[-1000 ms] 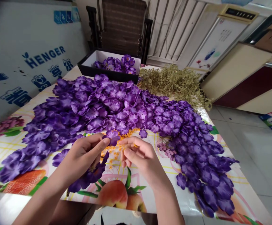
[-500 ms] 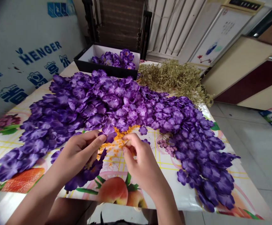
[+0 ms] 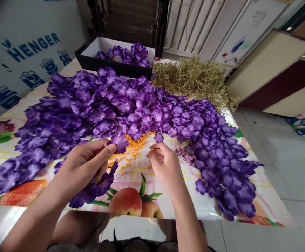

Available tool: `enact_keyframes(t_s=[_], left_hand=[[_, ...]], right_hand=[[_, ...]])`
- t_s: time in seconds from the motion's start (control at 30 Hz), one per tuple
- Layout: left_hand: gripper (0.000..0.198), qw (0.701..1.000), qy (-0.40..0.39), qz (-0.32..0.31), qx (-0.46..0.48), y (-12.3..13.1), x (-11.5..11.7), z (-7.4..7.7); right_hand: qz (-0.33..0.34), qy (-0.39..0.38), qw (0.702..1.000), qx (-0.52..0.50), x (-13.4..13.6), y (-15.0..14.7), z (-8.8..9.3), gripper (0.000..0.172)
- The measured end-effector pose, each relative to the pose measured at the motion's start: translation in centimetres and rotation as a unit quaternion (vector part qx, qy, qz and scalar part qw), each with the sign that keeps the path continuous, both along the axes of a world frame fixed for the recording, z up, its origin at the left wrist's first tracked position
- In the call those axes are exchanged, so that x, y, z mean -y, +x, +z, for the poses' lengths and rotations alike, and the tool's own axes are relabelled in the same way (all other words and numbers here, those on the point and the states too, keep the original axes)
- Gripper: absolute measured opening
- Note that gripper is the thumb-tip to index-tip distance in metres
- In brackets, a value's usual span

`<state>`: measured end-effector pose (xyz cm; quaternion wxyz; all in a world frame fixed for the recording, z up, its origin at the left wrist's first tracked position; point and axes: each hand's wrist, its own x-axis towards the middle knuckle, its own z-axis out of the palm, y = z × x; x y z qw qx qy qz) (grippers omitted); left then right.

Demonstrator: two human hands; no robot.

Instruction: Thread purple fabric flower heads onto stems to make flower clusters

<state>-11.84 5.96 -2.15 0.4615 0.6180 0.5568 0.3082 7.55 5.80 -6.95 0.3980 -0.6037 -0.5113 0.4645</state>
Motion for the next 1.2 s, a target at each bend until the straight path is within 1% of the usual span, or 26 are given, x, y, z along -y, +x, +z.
enact_keyframes(t_s=[0.03, 0.17, 0.23, 0.33, 0.43, 0.53, 0.63, 0.73, 0.83, 0.93, 1.0, 1.2], left_hand=[[0.040, 1.000, -0.002, 0.000, 0.000, 0.1, 0.0, 0.0], [0.039, 1.000, 0.005, 0.002, -0.008, 0.1, 0.0, -0.3], [0.040, 1.000, 0.010, 0.006, -0.014, 0.0, -0.1, -0.3], [0.040, 1.000, 0.011, 0.010, -0.023, -0.1, -0.1, -0.3], [0.038, 1.000, 0.009, -0.016, -0.023, 0.1, 0.1, -0.3], [0.036, 0.998, -0.006, -0.055, -0.007, 0.4, 0.3, -0.1], [0.035, 0.996, -0.015, -0.086, 0.002, 0.7, 0.5, 0.1], [0.035, 0.993, -0.007, -0.118, 0.002, 0.8, 0.6, 0.4], [0.032, 0.989, 0.007, -0.145, 0.012, 0.8, 0.5, 0.5], [0.032, 0.988, 0.011, -0.154, 0.020, 0.7, 0.5, 0.5], [0.032, 0.987, 0.014, -0.157, 0.023, 0.6, 0.4, 0.4], [0.032, 0.984, 0.012, -0.176, 0.015, 0.2, 0.2, 0.2]], right_hand=[[-0.013, 0.010, 1.000, 0.013, 0.0, 0.1, 0.0, 0.005], [-0.088, 0.041, 0.994, 0.040, 0.3, 1.0, 0.4, 0.008], [-0.116, 0.048, 0.992, 0.007, 0.5, 1.6, 0.8, 0.005], [-0.129, 0.046, 0.986, -0.092, 0.9, 2.0, 1.2, 0.009], [-0.097, 0.063, 0.982, -0.147, 1.3, 1.9, 1.6, 0.009], [-0.042, 0.074, 0.983, -0.165, 1.8, 1.1, 2.4, 0.006], [0.006, 0.092, 0.990, -0.108, 2.5, 0.0, 3.8, 0.004], [0.046, 0.126, 0.990, -0.049, 3.1, -0.8, 4.8, 0.009], [0.062, 0.140, 0.987, -0.056, 3.2, -1.5, 4.8, 0.012], [0.054, 0.119, 0.989, -0.075, 3.1, -1.8, 4.3, 0.011], [0.060, 0.108, 0.989, -0.085, 2.9, -1.9, 4.2, 0.011], [0.088, 0.079, 0.986, -0.115, 2.6, -2.0, 4.3, 0.010]])
